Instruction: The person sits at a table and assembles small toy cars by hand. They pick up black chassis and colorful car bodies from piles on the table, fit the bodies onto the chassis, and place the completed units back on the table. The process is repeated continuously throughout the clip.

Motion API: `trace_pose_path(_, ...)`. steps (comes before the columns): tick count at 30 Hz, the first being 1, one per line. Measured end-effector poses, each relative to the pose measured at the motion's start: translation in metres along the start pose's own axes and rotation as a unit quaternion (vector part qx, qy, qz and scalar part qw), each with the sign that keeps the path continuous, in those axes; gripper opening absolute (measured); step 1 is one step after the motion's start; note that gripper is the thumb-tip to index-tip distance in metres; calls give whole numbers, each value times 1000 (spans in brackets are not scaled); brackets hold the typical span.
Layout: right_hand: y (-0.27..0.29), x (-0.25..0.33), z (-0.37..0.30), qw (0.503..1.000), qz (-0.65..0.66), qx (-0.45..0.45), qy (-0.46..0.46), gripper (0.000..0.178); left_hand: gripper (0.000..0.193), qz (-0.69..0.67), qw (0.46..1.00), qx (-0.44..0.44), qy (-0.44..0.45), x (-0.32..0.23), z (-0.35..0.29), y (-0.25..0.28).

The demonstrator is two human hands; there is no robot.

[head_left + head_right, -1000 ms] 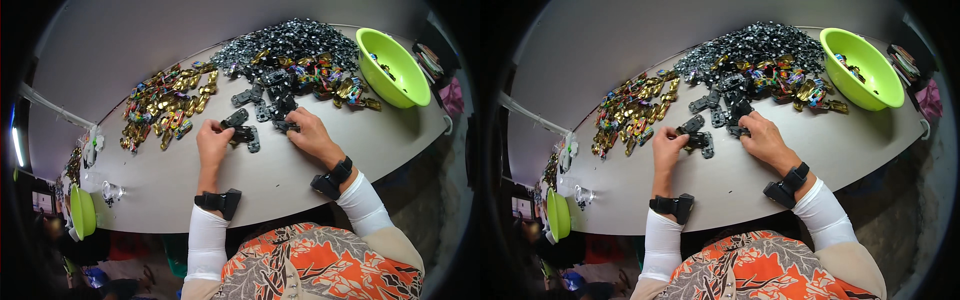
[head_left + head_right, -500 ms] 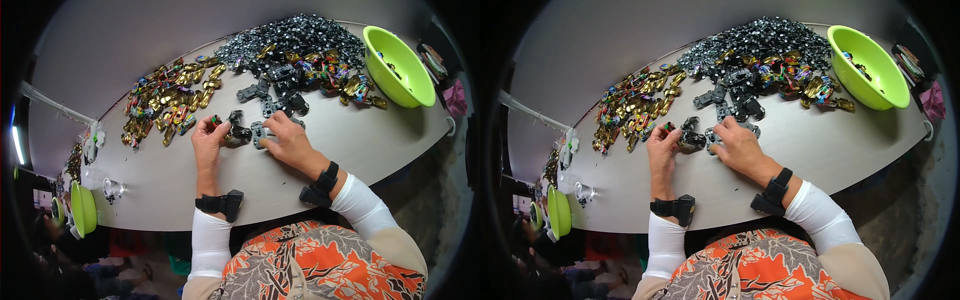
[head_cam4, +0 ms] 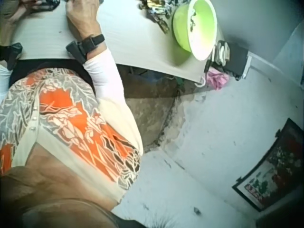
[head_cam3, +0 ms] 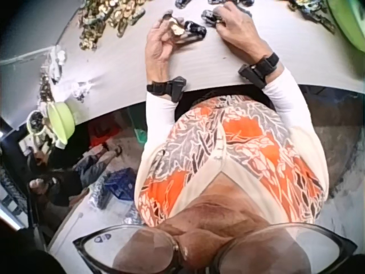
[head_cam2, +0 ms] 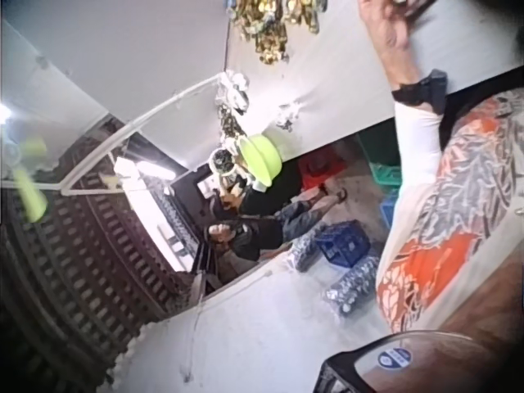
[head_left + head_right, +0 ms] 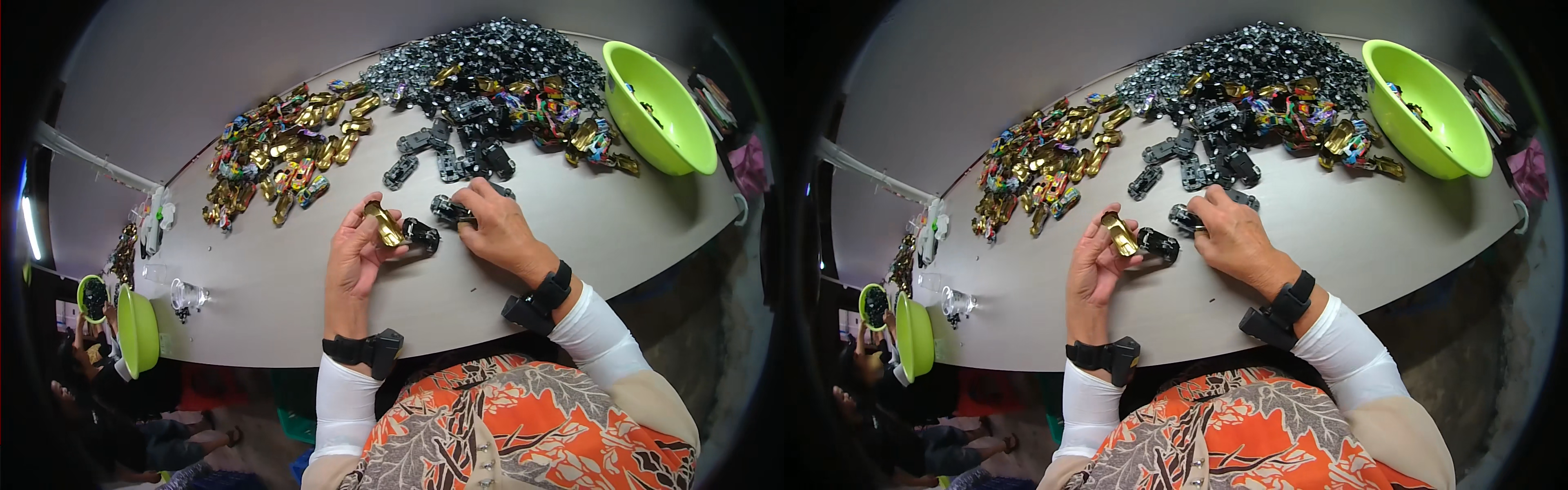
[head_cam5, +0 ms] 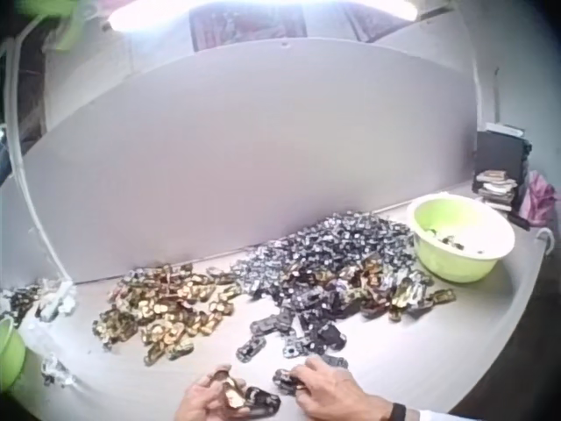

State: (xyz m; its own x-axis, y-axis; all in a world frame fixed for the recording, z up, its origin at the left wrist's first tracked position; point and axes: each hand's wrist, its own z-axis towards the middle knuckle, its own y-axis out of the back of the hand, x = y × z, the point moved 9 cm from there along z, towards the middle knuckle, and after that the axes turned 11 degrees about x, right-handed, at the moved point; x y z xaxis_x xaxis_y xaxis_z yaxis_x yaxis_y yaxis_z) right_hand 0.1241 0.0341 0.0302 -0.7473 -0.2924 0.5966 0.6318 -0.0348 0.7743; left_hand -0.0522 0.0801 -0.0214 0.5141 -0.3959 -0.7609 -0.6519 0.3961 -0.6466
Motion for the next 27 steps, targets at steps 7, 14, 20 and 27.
trace_pose_path(7,7,-6,-10,997,82,-11,-5,31,35,32,995,-22,-92,-12,-3,-7)
trace_pose_path(14,11,-3,-10,994,103,-34,6,32,35,90,984,-23,-153,-13,2,-27)
trace_pose_path(20,24,-10,-12,986,150,-68,-18,33,35,57,990,-7,-129,0,7,-31)
trace_pose_path(27,22,9,-9,990,134,12,48,32,39,66,997,13,-44,15,8,-38)
